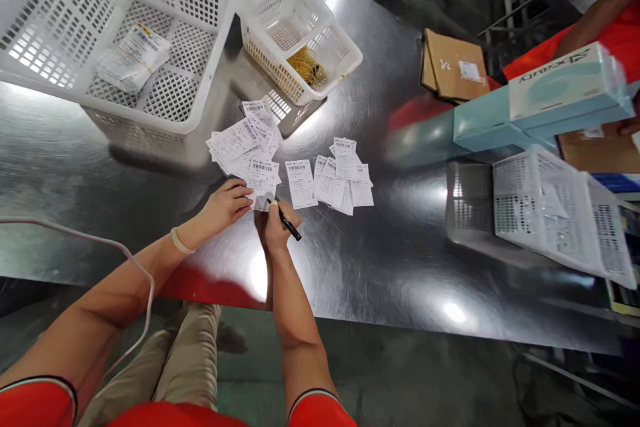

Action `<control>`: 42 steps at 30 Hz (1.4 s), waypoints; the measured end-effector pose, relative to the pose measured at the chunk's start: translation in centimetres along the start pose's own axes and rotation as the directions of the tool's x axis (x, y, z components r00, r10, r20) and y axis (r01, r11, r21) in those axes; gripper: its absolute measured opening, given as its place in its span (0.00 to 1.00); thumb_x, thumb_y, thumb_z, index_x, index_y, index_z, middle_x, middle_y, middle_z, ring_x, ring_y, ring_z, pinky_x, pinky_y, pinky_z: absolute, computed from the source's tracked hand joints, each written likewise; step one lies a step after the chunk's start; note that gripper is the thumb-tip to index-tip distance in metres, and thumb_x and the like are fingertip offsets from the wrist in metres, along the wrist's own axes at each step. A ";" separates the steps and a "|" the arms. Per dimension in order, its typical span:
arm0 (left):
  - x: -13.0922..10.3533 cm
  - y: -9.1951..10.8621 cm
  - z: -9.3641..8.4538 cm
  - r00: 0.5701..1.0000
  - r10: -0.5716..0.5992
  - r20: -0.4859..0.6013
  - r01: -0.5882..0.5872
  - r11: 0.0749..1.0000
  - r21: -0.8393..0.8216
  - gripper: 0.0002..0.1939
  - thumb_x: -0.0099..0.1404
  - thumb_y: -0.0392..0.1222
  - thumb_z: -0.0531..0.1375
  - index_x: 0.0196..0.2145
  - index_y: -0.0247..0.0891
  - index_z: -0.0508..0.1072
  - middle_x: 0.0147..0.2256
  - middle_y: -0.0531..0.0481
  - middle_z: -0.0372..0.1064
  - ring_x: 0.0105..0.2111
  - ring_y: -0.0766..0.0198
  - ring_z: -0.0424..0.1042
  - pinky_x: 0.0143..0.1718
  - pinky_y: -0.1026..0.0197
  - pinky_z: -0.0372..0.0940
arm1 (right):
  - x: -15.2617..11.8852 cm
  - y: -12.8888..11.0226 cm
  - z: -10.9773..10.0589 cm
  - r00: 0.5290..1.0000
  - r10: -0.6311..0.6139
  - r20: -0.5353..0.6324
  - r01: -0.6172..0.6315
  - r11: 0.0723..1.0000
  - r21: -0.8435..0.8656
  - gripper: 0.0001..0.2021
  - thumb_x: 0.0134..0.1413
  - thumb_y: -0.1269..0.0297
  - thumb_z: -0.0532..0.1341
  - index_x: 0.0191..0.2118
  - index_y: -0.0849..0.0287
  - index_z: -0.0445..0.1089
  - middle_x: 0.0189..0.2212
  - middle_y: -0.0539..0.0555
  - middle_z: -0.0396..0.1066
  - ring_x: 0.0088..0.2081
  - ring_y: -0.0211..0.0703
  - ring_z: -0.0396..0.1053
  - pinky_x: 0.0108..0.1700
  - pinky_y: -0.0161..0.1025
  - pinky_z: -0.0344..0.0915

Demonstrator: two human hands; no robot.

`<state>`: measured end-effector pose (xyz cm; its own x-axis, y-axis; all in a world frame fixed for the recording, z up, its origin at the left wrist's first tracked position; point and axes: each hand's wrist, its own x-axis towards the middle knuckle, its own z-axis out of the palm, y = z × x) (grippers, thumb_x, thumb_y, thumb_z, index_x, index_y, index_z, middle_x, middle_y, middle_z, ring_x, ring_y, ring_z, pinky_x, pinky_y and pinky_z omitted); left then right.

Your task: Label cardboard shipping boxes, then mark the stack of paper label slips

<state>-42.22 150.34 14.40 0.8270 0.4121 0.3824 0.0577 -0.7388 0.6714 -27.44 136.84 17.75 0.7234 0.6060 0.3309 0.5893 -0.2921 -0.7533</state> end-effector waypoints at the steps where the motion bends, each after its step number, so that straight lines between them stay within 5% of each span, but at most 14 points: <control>1: 0.0 0.0 0.0 1.000 -0.005 -0.001 0.005 1.000 -0.007 0.07 0.80 0.37 0.67 0.47 0.42 0.88 0.54 0.41 0.85 0.64 0.45 0.77 0.65 0.39 0.80 | 0.0 0.0 0.0 1.000 -0.007 -0.001 0.007 1.000 0.005 0.25 0.76 0.57 0.57 0.24 0.49 0.51 0.20 0.44 0.53 0.23 0.37 0.52 0.29 0.40 0.53; 16: 0.1 0.2 -0.1 1.000 0.005 0.002 -0.006 0.999 0.040 0.09 0.82 0.38 0.65 0.46 0.42 0.88 0.54 0.43 0.86 0.64 0.46 0.78 0.64 0.42 0.80 | -0.3 0.0 -0.3 0.999 0.009 0.043 -0.008 1.000 -0.017 0.25 0.76 0.54 0.56 0.23 0.49 0.52 0.19 0.46 0.58 0.23 0.39 0.56 0.29 0.41 0.54; 24: 0.0 0.1 0.0 0.997 0.065 -0.045 -0.063 0.997 0.055 0.08 0.82 0.39 0.66 0.47 0.39 0.88 0.53 0.42 0.86 0.62 0.46 0.78 0.62 0.41 0.81 | -0.2 0.0 -0.1 1.000 -0.009 -0.027 0.008 0.999 -0.044 0.26 0.75 0.55 0.56 0.23 0.49 0.49 0.18 0.45 0.55 0.23 0.37 0.51 0.29 0.39 0.52; 34: -0.3 -0.3 0.0 0.999 0.053 -0.005 -0.052 0.995 0.086 0.08 0.81 0.36 0.66 0.49 0.41 0.87 0.55 0.42 0.85 0.64 0.45 0.76 0.63 0.41 0.80 | -0.5 0.3 -0.7 0.989 0.134 -0.066 -0.131 0.990 0.042 0.27 0.73 0.52 0.60 0.21 0.50 0.54 0.17 0.45 0.56 0.22 0.38 0.55 0.28 0.39 0.56; 38: -0.3 0.1 1.2 0.997 0.068 0.033 -0.073 0.985 0.156 0.10 0.80 0.33 0.65 0.51 0.42 0.86 0.58 0.42 0.85 0.66 0.43 0.74 0.65 0.38 0.78 | -1.1 0.1 -1.6 0.978 0.151 -0.145 -0.145 0.988 0.051 0.22 0.74 0.44 0.59 0.33 0.55 0.72 0.25 0.49 0.71 0.28 0.44 0.68 0.34 0.41 0.67; 42: -0.6 1.4 2.1 0.993 0.104 0.058 -0.116 0.957 0.265 0.18 0.78 0.27 0.62 0.58 0.42 0.85 0.64 0.42 0.81 0.67 0.42 0.73 0.68 0.37 0.74 | -1.4 0.1 -1.7 1.000 -0.016 0.011 0.016 1.000 0.020 0.23 0.76 0.40 0.57 0.46 0.57 0.75 0.36 0.55 0.80 0.35 0.47 0.77 0.40 0.42 0.72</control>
<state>-41.41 147.92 13.77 0.8598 0.3010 0.4124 0.1077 -0.8965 0.4298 -27.74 134.74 18.15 0.7095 0.6189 0.3369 0.5938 -0.2676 -0.7588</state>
